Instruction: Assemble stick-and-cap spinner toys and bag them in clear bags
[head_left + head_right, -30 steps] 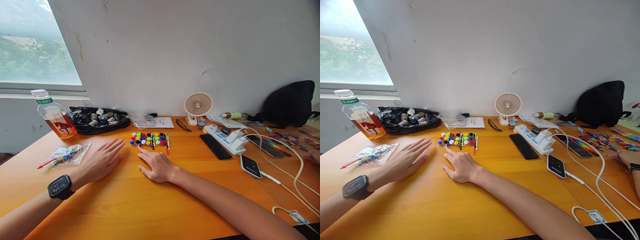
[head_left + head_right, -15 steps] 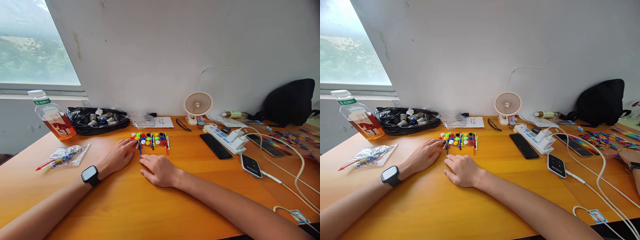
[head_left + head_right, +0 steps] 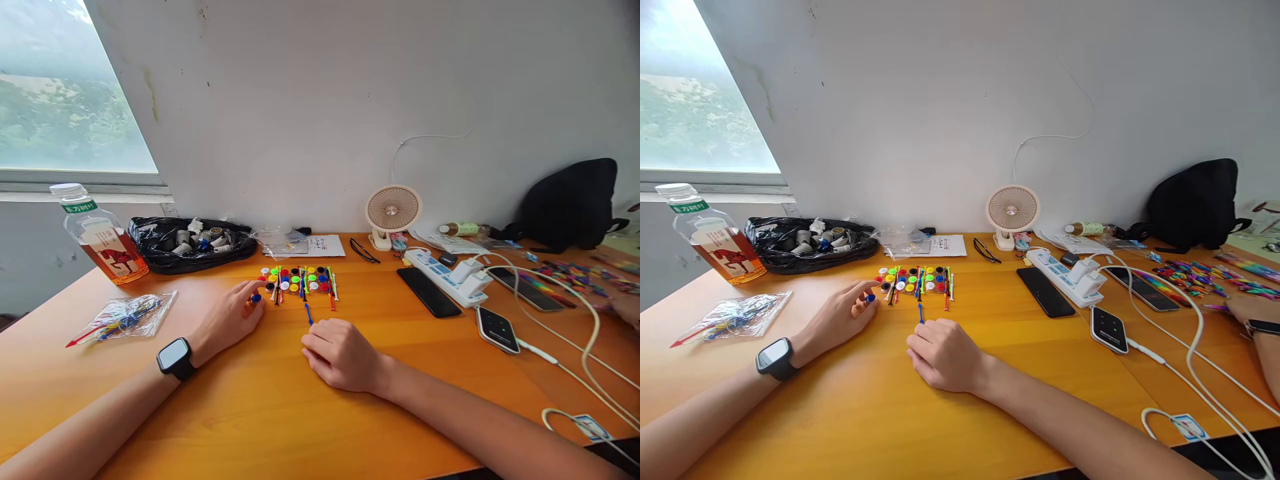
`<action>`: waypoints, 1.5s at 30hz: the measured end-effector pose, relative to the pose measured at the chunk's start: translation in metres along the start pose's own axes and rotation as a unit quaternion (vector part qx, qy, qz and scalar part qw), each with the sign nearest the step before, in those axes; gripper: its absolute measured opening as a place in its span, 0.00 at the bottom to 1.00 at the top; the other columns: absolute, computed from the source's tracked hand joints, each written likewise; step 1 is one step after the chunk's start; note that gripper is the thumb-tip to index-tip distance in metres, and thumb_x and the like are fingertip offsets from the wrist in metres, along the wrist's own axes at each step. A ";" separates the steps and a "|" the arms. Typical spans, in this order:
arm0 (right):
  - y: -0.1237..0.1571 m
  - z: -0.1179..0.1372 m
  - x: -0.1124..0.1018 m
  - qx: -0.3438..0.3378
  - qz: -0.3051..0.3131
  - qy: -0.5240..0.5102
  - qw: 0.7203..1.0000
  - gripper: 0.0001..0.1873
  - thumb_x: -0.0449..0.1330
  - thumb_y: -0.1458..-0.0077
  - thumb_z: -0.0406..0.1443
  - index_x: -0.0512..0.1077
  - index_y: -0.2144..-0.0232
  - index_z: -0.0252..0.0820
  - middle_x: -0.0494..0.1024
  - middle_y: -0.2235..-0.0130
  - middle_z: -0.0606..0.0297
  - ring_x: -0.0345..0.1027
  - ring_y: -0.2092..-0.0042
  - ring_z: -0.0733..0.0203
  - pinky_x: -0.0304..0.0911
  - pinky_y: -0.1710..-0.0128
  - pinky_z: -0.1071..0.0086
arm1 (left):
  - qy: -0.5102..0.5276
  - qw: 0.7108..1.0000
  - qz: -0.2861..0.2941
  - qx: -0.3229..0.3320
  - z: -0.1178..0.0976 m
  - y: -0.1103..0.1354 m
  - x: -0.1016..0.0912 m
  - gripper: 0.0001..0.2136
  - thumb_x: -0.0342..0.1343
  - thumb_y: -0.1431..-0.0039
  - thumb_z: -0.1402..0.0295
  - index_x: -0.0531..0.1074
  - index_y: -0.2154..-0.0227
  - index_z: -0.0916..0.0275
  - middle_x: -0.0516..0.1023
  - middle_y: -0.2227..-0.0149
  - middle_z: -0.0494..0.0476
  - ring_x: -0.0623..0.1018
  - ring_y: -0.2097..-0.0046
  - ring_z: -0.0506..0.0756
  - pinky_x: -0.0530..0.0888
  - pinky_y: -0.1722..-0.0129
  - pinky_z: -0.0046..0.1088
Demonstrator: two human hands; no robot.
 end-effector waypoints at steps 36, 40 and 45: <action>-0.001 -0.042 0.006 0.274 -0.174 -0.438 0.838 0.10 0.64 0.37 0.42 0.75 0.59 0.42 0.76 0.53 0.58 0.80 0.54 0.57 0.76 0.49 0.63 | 0.097 0.961 0.149 0.210 -0.065 0.010 -0.003 0.19 0.54 0.28 0.67 0.71 0.37 0.55 0.77 0.39 0.61 0.78 0.42 0.61 0.75 0.40 0.42; -0.003 -0.035 0.001 0.291 -0.144 -0.384 0.864 0.08 0.65 0.36 0.41 0.75 0.63 0.43 0.78 0.65 0.64 0.76 0.66 0.60 0.73 0.65 0.68 | 0.108 0.978 0.050 0.170 -0.063 0.011 -0.002 0.12 0.56 0.29 0.68 0.71 0.45 0.57 0.80 0.48 0.60 0.79 0.47 0.59 0.77 0.45 0.39; -0.008 -0.022 -0.002 0.202 -0.126 -0.332 0.913 0.04 0.62 0.34 0.34 0.78 0.62 0.44 0.82 0.62 0.62 0.77 0.61 0.59 0.72 0.58 0.67 | 0.103 0.986 0.039 0.123 -0.055 0.009 0.003 0.16 0.54 0.26 0.67 0.69 0.39 0.57 0.77 0.44 0.61 0.78 0.44 0.58 0.76 0.43 0.37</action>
Point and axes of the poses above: each hand's wrist, its own y-axis away from the middle knuckle, its own x-axis out of the palm, z = x × y, the point moved 1 cm from there along -y, towards the middle knuckle
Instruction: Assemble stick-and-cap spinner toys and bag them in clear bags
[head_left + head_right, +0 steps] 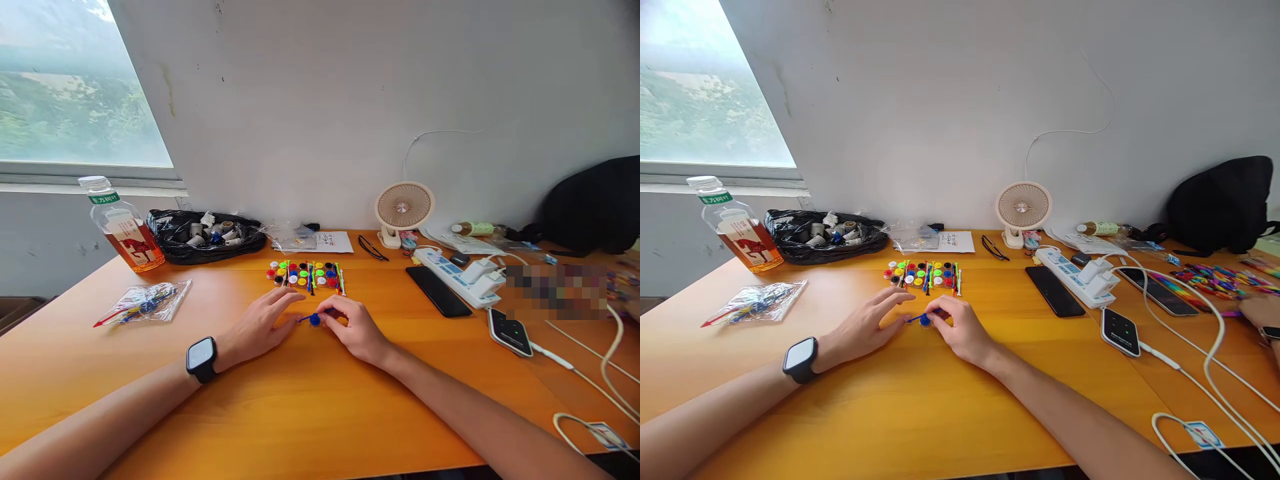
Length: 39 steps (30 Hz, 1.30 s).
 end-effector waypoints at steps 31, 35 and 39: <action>0.004 -0.003 -0.013 -0.122 0.066 0.012 0.990 0.08 0.62 0.36 0.27 0.79 0.63 0.44 0.79 0.58 0.60 0.75 0.58 0.59 0.70 0.55 0.66 | 0.037 0.996 0.067 0.053 0.003 -0.002 0.003 0.11 0.52 0.25 0.66 0.77 0.48 0.58 0.82 0.57 0.60 0.79 0.56 0.56 0.76 0.55 0.33; 0.005 -0.005 -0.016 -0.109 0.093 0.029 0.989 0.08 0.62 0.37 0.27 0.79 0.63 0.43 0.79 0.59 0.60 0.75 0.59 0.59 0.69 0.57 0.67 | 0.044 0.993 0.081 0.073 0.001 -0.002 0.002 0.11 0.53 0.25 0.67 0.78 0.47 0.57 0.81 0.57 0.59 0.79 0.56 0.55 0.75 0.55 0.31; 0.006 -0.009 -0.015 -0.098 0.107 0.036 0.989 0.08 0.61 0.37 0.27 0.79 0.64 0.43 0.79 0.60 0.61 0.74 0.60 0.60 0.69 0.58 0.68 | 0.033 0.993 0.082 0.074 0.001 -0.001 0.001 0.11 0.53 0.26 0.68 0.78 0.48 0.56 0.80 0.56 0.59 0.78 0.55 0.56 0.74 0.53 0.32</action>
Point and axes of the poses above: each hand's wrist, its own y-axis away from the middle knuckle, its own x-axis out of the palm, z = x × y, the point moved 1 cm from there along -y, towards the middle knuckle
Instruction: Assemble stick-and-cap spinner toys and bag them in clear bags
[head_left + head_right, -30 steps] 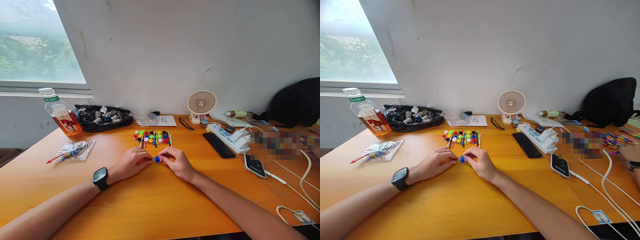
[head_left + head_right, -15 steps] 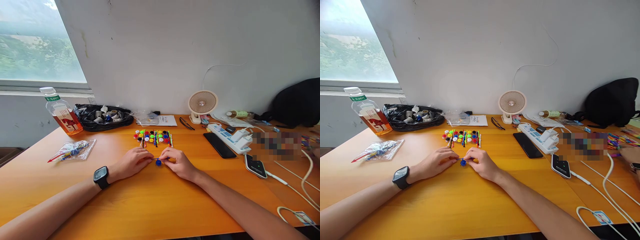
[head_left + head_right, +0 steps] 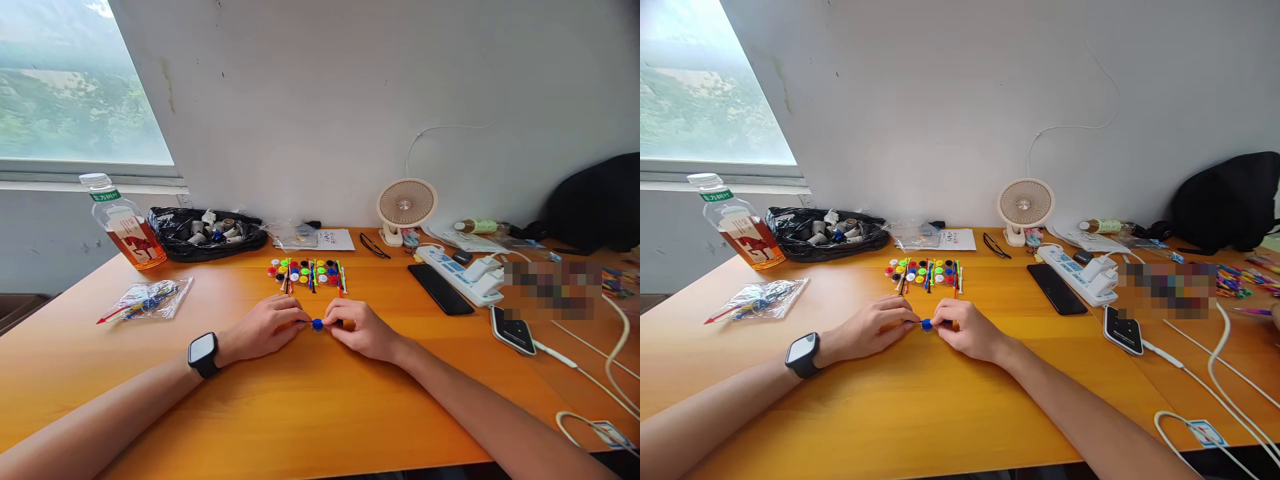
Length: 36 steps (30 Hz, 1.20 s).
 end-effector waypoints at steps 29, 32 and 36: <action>-0.010 0.002 0.005 0.036 0.001 0.038 0.999 0.07 0.60 0.36 0.28 0.76 0.63 0.43 0.78 0.59 0.61 0.72 0.57 0.58 0.67 0.55 0.66 | -0.002 0.999 0.030 -0.034 -0.006 -0.004 -0.003 0.08 0.52 0.29 0.70 0.75 0.54 0.57 0.79 0.53 0.60 0.77 0.52 0.59 0.75 0.48 0.39; -0.009 0.006 -0.001 0.060 -0.054 0.058 0.995 0.05 0.63 0.34 0.36 0.78 0.56 0.45 0.80 0.55 0.59 0.73 0.54 0.55 0.68 0.52 0.63 | 0.009 0.999 0.008 -0.046 -0.005 -0.003 -0.005 0.10 0.56 0.29 0.66 0.74 0.48 0.56 0.79 0.51 0.61 0.77 0.50 0.60 0.75 0.47 0.40; -0.010 0.009 -0.008 0.153 -0.125 0.030 0.980 0.15 0.61 0.33 0.45 0.77 0.51 0.44 0.78 0.68 0.63 0.67 0.71 0.60 0.65 0.68 0.67 | 0.033 0.996 -0.055 -0.069 -0.003 0.000 -0.010 0.15 0.58 0.30 0.62 0.71 0.43 0.56 0.78 0.47 0.62 0.77 0.46 0.61 0.75 0.44 0.42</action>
Point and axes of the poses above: each hand's wrist, its own y-axis away from the middle knuckle, its own x-axis out of the palm, z = x × y, the point moved 1 cm from there along -y, towards the middle knuckle
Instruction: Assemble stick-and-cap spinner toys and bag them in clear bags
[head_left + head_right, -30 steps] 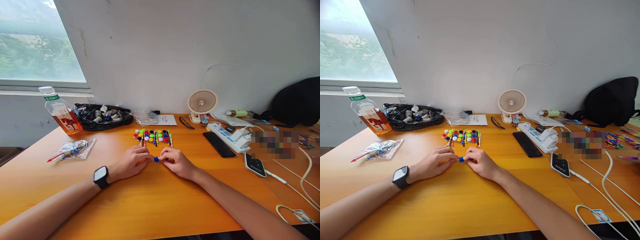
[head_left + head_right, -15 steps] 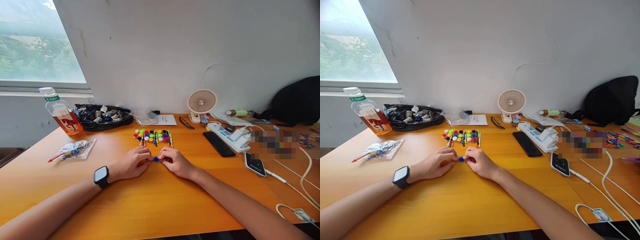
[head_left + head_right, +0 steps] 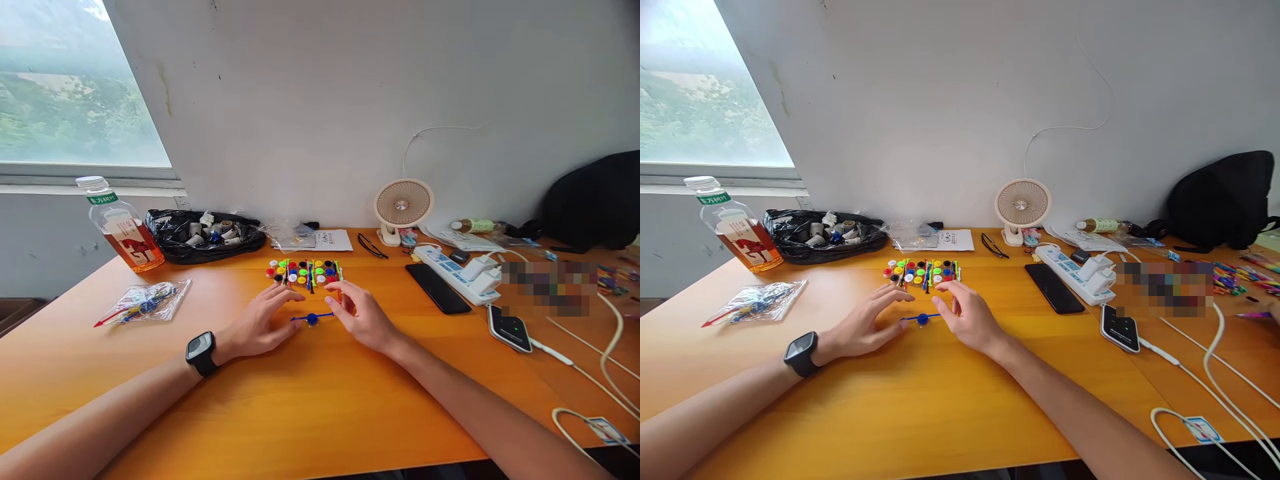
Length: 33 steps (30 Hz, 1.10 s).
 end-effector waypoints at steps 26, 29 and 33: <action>-0.001 -0.018 0.006 0.100 0.064 -0.151 0.981 0.24 0.56 0.31 0.52 0.78 0.66 0.39 0.66 0.83 0.72 0.61 0.80 0.65 0.55 0.75 0.70 | -0.160 0.983 -0.058 -0.065 0.057 0.001 -0.008 0.19 0.50 0.27 0.66 0.71 0.37 0.56 0.78 0.40 0.60 0.74 0.40 0.64 0.73 0.39 0.49; 0.000 -0.016 0.006 0.098 0.070 -0.149 0.982 0.24 0.56 0.32 0.52 0.78 0.66 0.39 0.67 0.82 0.72 0.61 0.79 0.65 0.55 0.75 0.71 | -0.174 0.979 -0.068 -0.086 0.061 0.002 -0.008 0.16 0.51 0.27 0.65 0.75 0.42 0.56 0.80 0.46 0.61 0.76 0.44 0.63 0.75 0.43 0.47; 0.000 -0.014 0.006 0.101 0.073 -0.145 0.981 0.24 0.56 0.32 0.52 0.78 0.66 0.39 0.67 0.82 0.72 0.62 0.79 0.64 0.55 0.75 0.71 | -0.143 0.980 -0.073 -0.115 0.064 0.003 -0.008 0.13 0.52 0.27 0.64 0.77 0.47 0.59 0.77 0.49 0.61 0.78 0.54 0.59 0.77 0.51 0.39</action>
Point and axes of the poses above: each hand's wrist, its own y-axis away from the middle knuckle, its own x-axis out of the palm, z = x × y, the point moved 1 cm from there along -y, towards the middle knuckle
